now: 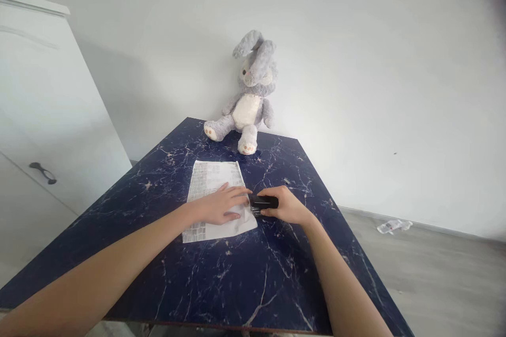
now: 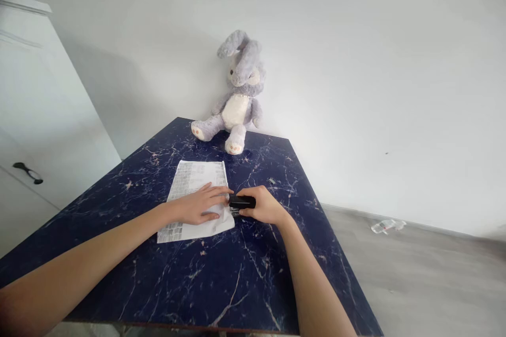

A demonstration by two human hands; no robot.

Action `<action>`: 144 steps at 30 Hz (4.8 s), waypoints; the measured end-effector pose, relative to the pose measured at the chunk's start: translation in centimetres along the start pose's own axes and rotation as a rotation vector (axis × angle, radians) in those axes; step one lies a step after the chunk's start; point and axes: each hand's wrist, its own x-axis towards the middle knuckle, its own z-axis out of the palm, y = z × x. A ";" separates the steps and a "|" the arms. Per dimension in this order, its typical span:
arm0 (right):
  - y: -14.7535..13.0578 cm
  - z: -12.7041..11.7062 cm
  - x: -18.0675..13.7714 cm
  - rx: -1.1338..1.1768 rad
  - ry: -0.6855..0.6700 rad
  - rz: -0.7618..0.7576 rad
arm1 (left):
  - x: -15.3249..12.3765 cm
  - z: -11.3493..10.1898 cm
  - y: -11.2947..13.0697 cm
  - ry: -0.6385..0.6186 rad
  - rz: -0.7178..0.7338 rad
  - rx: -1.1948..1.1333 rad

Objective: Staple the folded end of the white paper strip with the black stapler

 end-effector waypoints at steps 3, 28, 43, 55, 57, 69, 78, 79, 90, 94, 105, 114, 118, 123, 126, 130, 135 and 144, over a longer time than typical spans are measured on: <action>0.1 0.5 0.2 0.010 0.019 0.002 | 0.0 0.2 -0.2 0.077 0.056 -0.036; -0.8 4.4 2.0 -0.379 0.206 0.354 | -0.6 -0.8 -0.1 -0.186 0.132 -0.150; -2.0 5.6 2.8 -0.646 0.222 0.444 | -0.5 -0.3 -0.3 -0.129 0.168 -0.096; -2.2 7.3 3.1 -0.732 0.170 0.354 | -0.3 0.2 -0.6 -0.116 0.190 -0.167; -2.2 6.8 3.0 -0.687 0.153 0.343 | -0.3 0.0 -0.5 -0.130 0.183 -0.155; 2.4 -1.9 -1.5 -0.238 -0.156 0.081 | -0.5 -0.5 -0.4 -0.210 0.110 -0.161; -0.6 2.2 3.0 -0.079 0.379 0.359 | -1.0 -2.1 -2.6 0.611 -0.064 -0.592; -1.7 3.8 4.3 -0.105 0.363 0.338 | -1.3 -2.4 -3.2 0.730 -0.122 -0.688; -5.1 7.7 1.2 -0.063 0.266 0.358 | -1.5 -2.5 -5.4 0.816 -0.179 -1.066; -2.8 5.6 -7.5 -0.047 0.285 0.439 | -1.2 -2.0 -5.6 0.748 -0.184 -1.031; 7.0 -0.4 -8.4 -0.170 0.575 0.392 | -1.6 -2.2 -6.5 0.720 -0.176 -1.220; 11.4 4.7 2.0 -0.529 0.137 0.419 | -4.9 -5.4 -9.5 0.863 -0.172 -1.697; 7.5 8.1 7.8 -0.491 0.118 0.330 | -7.0 -6.6 -10.6 1.106 -0.070 -1.714; 0.2 14.2 17.9 -0.328 0.071 0.147 | -9.4 -7.3 -11.6 1.228 0.130 -1.753; -2.8 16.6 22.9 -0.270 0.076 0.098 | -10.2 -7.7 -12.0 1.261 0.228 -1.752; -4.4 17.5 25.9 -0.223 0.055 0.028 | -10.5 -8.0 -12.1 1.264 0.253 -1.754; -4.4 16.1 24.4 -0.056 0.104 -0.104 | -10.4 -7.9 -12.1 1.215 0.251 -1.787; -4.3 13.9 15.8 0.316 0.056 -0.032 | -8.3 -6.8 -11.4 1.012 0.084 -1.825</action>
